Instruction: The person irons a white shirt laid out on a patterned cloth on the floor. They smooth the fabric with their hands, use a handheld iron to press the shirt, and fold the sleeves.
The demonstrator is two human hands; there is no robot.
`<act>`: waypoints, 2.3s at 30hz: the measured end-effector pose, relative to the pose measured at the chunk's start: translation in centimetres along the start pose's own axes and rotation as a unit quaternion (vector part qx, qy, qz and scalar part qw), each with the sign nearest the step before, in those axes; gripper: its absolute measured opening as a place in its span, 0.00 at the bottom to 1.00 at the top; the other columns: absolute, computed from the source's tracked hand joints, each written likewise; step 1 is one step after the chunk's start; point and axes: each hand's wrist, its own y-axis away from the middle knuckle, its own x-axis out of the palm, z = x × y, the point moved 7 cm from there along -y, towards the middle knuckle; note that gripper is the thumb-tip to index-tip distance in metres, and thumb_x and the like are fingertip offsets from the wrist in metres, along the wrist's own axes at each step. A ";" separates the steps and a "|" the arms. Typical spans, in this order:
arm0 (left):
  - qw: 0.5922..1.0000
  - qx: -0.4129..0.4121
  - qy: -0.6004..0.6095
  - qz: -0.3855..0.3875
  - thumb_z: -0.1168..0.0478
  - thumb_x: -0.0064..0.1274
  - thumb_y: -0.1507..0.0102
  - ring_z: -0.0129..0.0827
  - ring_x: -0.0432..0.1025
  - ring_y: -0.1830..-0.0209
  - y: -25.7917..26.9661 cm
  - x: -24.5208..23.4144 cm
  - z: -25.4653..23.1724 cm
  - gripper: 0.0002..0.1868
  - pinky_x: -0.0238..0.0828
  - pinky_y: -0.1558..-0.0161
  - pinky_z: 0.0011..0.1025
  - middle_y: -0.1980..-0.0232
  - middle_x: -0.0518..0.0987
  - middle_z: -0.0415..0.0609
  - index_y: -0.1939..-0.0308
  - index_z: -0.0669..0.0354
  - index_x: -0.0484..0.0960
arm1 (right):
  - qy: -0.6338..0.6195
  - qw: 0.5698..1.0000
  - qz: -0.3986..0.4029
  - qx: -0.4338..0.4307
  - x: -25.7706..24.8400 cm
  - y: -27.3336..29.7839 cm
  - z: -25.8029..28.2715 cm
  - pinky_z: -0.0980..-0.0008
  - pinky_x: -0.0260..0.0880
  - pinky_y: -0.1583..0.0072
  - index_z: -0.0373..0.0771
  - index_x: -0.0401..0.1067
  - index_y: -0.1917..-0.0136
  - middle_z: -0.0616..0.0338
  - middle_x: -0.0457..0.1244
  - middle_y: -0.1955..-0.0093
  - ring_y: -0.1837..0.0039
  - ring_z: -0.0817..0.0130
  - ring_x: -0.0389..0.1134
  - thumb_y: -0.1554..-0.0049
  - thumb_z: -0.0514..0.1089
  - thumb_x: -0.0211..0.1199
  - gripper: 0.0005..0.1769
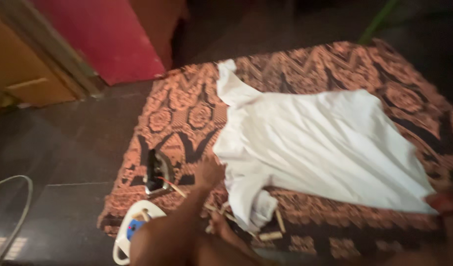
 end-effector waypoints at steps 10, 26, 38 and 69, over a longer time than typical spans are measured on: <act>0.871 -0.173 0.460 0.005 0.56 0.69 0.46 0.39 0.76 0.61 -5.0 5.3 -1.2 0.20 0.74 0.57 0.34 0.60 0.82 0.54 0.59 0.64 0.79 | -0.036 0.973 0.041 -0.224 -1.1 7.9 18.1 0.53 0.69 0.32 0.51 0.70 0.33 0.52 0.61 0.28 0.29 0.47 0.64 0.52 0.53 0.71 0.34; 0.975 0.037 0.214 0.037 0.49 0.66 0.44 0.48 0.75 0.43 -3.5 0.1 -4.9 0.24 0.71 0.44 0.43 0.46 0.82 0.50 0.46 0.46 0.79 | -0.191 0.925 0.047 -0.324 -2.8 11.3 22.8 0.55 0.66 0.31 0.48 0.72 0.40 0.53 0.63 0.31 0.31 0.49 0.64 0.53 0.44 0.68 0.26; 0.956 0.271 0.084 -0.076 0.56 0.60 0.38 0.51 0.57 0.22 -1.5 2.5 -9.7 0.05 0.54 0.37 0.71 0.27 0.70 0.57 0.60 0.47 0.86 | -0.270 0.900 0.035 -0.340 -4.8 12.4 24.2 0.56 0.66 0.34 0.46 0.71 0.41 0.53 0.62 0.33 0.32 0.49 0.63 0.52 0.41 0.66 0.23; 0.967 -0.038 0.214 -0.132 0.44 0.64 0.42 0.56 0.76 0.43 -37.1 9.8 0.0 0.42 0.71 0.40 0.45 0.47 0.83 0.63 0.33 0.67 0.69 | -0.024 0.980 0.126 -0.151 7.0 -24.5 21.3 0.51 0.73 0.37 0.51 0.67 0.29 0.46 0.70 0.42 0.39 0.46 0.72 0.41 0.46 0.59 0.26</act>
